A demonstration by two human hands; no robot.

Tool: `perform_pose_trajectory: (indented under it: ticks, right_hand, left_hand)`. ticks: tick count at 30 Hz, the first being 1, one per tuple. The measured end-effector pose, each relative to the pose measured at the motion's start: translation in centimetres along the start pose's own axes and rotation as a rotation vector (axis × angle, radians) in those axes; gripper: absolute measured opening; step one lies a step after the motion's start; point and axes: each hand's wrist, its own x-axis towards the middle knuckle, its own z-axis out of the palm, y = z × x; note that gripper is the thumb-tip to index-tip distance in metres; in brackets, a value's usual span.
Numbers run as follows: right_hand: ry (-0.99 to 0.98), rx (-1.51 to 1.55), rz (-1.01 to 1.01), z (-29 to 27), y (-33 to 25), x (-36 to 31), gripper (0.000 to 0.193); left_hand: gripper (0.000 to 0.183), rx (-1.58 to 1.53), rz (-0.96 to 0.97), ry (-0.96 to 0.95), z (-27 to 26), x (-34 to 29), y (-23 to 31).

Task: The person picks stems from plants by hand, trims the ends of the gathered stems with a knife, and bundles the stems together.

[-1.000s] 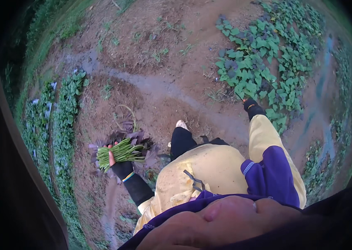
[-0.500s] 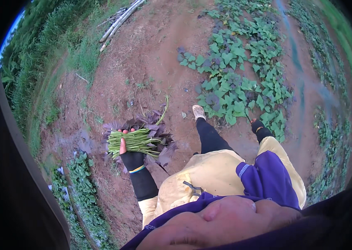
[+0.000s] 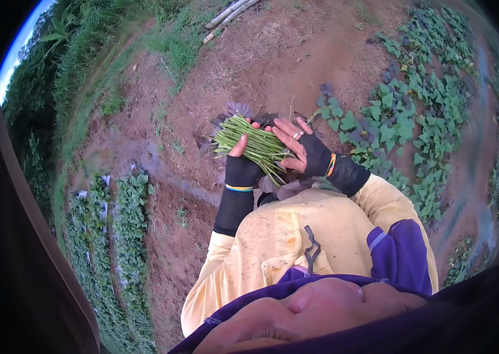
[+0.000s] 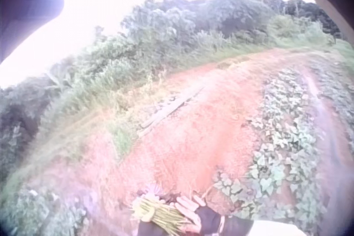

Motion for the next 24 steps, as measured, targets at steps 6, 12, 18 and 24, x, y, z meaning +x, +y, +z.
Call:
perform_pose_trajectory:
  ticks: [6,12,18,24]
  right_hand:
    - [-0.29,0.888,0.408,6.7,10.4,9.4,0.057]
    - [-0.034,1.014,0.577,9.4,20.3,17.3,0.048]
    - [0.148,0.776,0.723,6.3,29.1,20.9,0.047]
    - [0.092,0.682,0.896,1.4,43.5,22.4,0.045]
  left_hand:
    - [0.051,0.034,-0.115,-0.04,-2.8,14.0,5.3]
    - [0.066,0.156,-0.503,-0.493,-2.3,33.3,9.4]
    - [0.077,0.321,-0.758,-0.633,2.6,48.5,7.9]
    - [0.039,0.425,-0.839,-0.283,4.7,62.3,1.9]
